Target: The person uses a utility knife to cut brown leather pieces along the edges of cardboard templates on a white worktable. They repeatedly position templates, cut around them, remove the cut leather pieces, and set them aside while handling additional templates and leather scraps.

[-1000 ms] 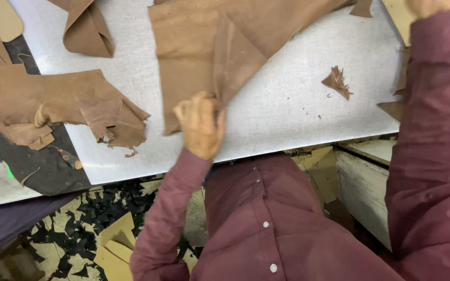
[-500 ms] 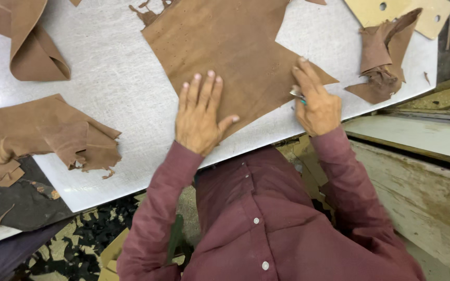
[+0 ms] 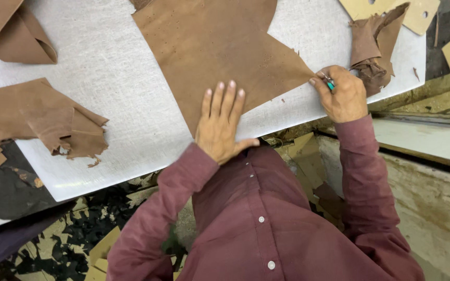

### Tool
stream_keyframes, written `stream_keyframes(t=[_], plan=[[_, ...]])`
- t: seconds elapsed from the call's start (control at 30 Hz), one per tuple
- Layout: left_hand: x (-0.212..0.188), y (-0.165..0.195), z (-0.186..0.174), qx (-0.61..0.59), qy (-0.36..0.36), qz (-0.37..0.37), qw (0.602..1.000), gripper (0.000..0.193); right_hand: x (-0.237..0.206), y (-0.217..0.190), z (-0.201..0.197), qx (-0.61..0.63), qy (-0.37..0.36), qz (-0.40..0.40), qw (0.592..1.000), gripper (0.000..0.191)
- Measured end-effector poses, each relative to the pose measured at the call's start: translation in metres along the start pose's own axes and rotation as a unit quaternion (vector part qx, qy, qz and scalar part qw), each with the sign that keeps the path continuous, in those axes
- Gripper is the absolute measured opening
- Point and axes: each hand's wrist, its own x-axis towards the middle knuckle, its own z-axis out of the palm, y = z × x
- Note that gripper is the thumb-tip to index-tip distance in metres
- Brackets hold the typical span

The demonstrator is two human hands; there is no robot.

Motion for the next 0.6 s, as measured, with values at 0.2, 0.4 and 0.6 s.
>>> stream_keyframes(t=[0.2, 0.4, 0.6], plan=[[-0.060, 0.032, 0.032, -0.029, 0.060, -0.033, 0.997, 0.100, 0.003, 0.063, -0.028, -0.107, 0.043, -0.016, 0.993, 0.021], [-0.077, 0.015, 0.032, -0.008, 0.303, -0.265, 0.915, 0.027, 0.016, 0.069, -0.008, 0.014, 0.065, -0.087, 0.994, 0.017], [-0.054, 0.018, 0.020, -0.028, 0.298, -0.424, 0.855, 0.044, 0.012, 0.026, 0.020, 0.063, 0.004, -0.016, 0.998, 0.032]])
